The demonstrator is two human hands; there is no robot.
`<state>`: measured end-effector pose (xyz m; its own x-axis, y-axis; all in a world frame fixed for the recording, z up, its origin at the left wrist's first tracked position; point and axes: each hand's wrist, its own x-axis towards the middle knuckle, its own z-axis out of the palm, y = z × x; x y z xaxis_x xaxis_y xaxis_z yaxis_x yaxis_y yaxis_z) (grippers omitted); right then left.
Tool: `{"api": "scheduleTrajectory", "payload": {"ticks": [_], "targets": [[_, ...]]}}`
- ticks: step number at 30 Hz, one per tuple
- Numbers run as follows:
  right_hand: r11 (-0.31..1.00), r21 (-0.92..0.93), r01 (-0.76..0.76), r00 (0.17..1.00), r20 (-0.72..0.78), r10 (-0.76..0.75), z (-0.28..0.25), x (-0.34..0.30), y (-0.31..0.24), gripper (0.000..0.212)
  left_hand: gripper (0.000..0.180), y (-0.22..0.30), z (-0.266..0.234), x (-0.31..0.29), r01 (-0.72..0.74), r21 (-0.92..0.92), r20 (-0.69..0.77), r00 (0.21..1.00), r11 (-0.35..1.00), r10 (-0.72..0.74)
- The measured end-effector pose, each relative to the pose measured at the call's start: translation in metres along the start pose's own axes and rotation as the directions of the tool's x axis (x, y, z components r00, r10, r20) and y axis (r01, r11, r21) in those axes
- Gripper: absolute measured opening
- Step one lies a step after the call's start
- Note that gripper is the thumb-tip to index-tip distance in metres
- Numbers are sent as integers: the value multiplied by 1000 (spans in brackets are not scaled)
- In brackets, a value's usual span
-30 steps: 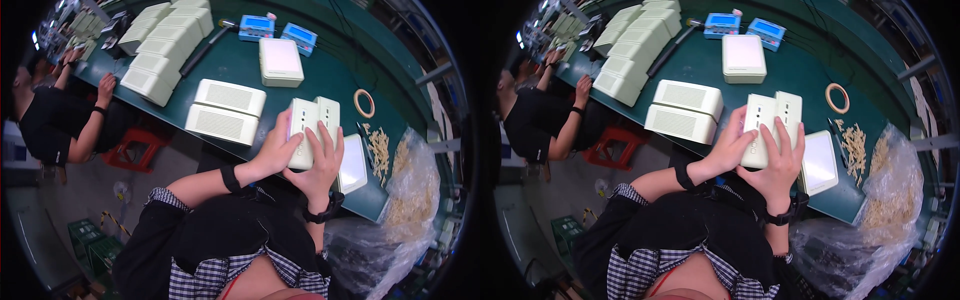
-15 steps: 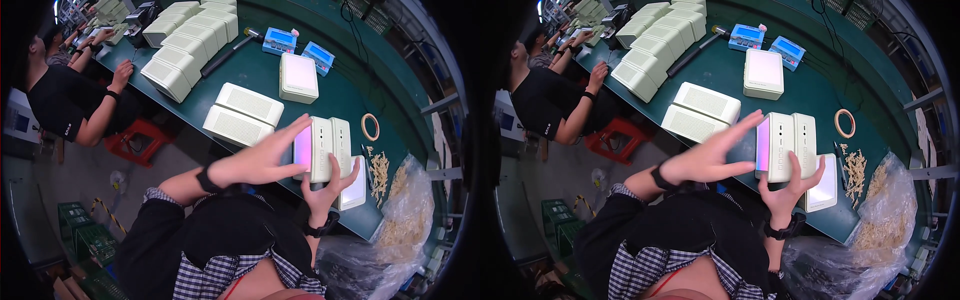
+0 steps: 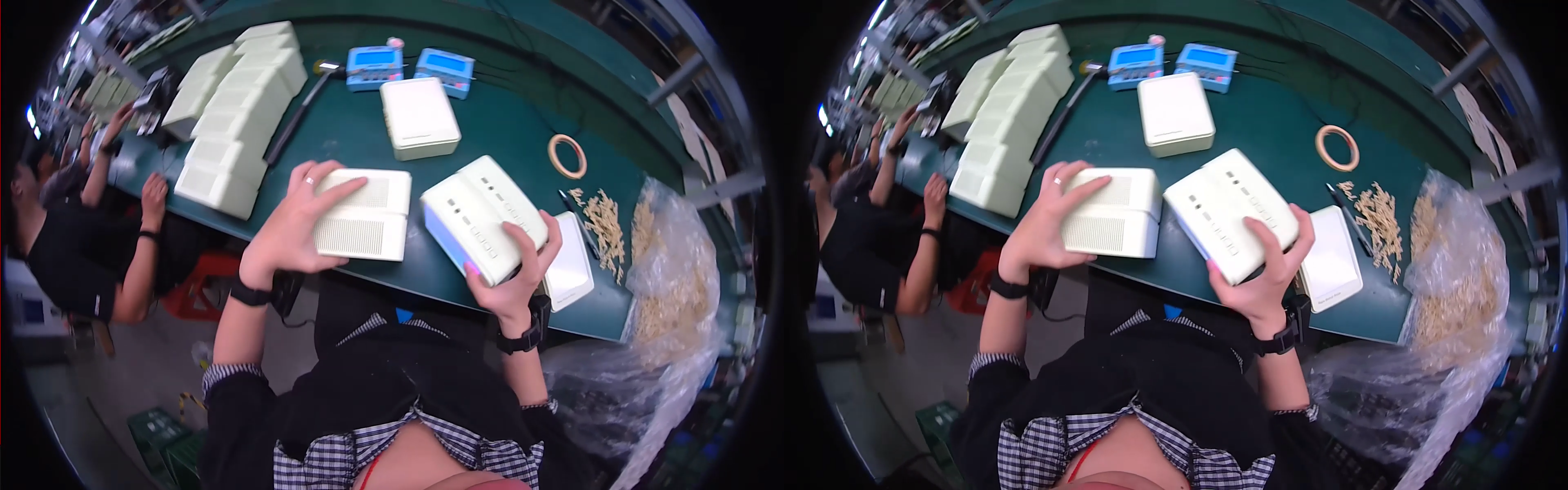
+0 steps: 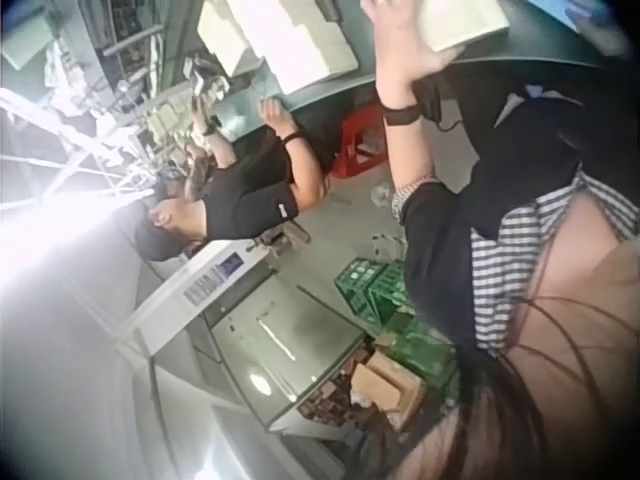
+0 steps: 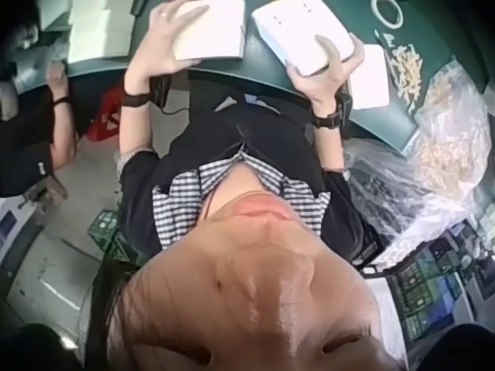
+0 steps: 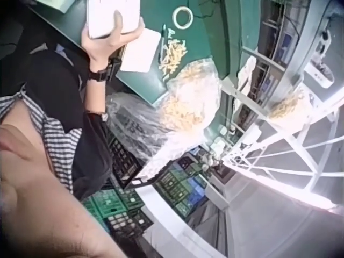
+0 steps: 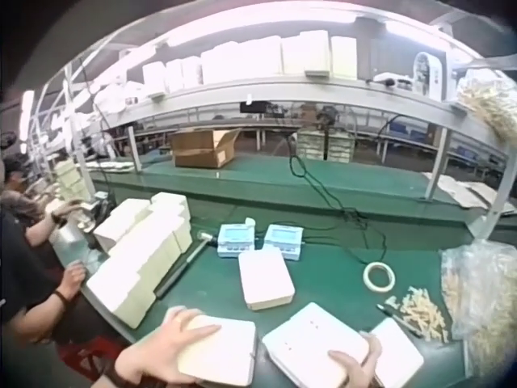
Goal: The person picks up a speaker, turns it over to check the buttons, and then presses a decorative logo onto the speaker's grille. They repeat this process with several more speakers before moving the finished units to the side.
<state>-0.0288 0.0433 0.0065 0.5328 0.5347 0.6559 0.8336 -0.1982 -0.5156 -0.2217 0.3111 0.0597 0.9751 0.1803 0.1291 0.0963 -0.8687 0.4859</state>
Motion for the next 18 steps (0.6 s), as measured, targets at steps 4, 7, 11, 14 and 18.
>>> {"api": "scheduleTrajectory", "payload": {"ticks": [4, 7, 11, 14, 18], "targets": [[993, -10, 119, 993, -4, -119, -37, 15, -7, 70, 97, 15, 14, 9, -27, -19, -39, 999, 999, 26], [978, -71, 196, 978, -56, -200, -73, 43, -3, 70, 97, 31, 29, 25, -10, -46, -43, 999, 999, 8], [933, -308, 185, 953, -176, -247, -111, 125, 68, 66, 93, 52, 45, 56, -74, -73, -76, 995, 995, 68], [912, -410, 2, 918, -362, -165, -114, 188, 163, 62, 95, 60, 48, 68, -104, -90, -58, 993, 991, 99], [701, -637, -322, 873, -487, -42, -77, 252, 279, 64, 95, 60, 52, 54, -90, -68, -49, 995, 994, 86]]}}
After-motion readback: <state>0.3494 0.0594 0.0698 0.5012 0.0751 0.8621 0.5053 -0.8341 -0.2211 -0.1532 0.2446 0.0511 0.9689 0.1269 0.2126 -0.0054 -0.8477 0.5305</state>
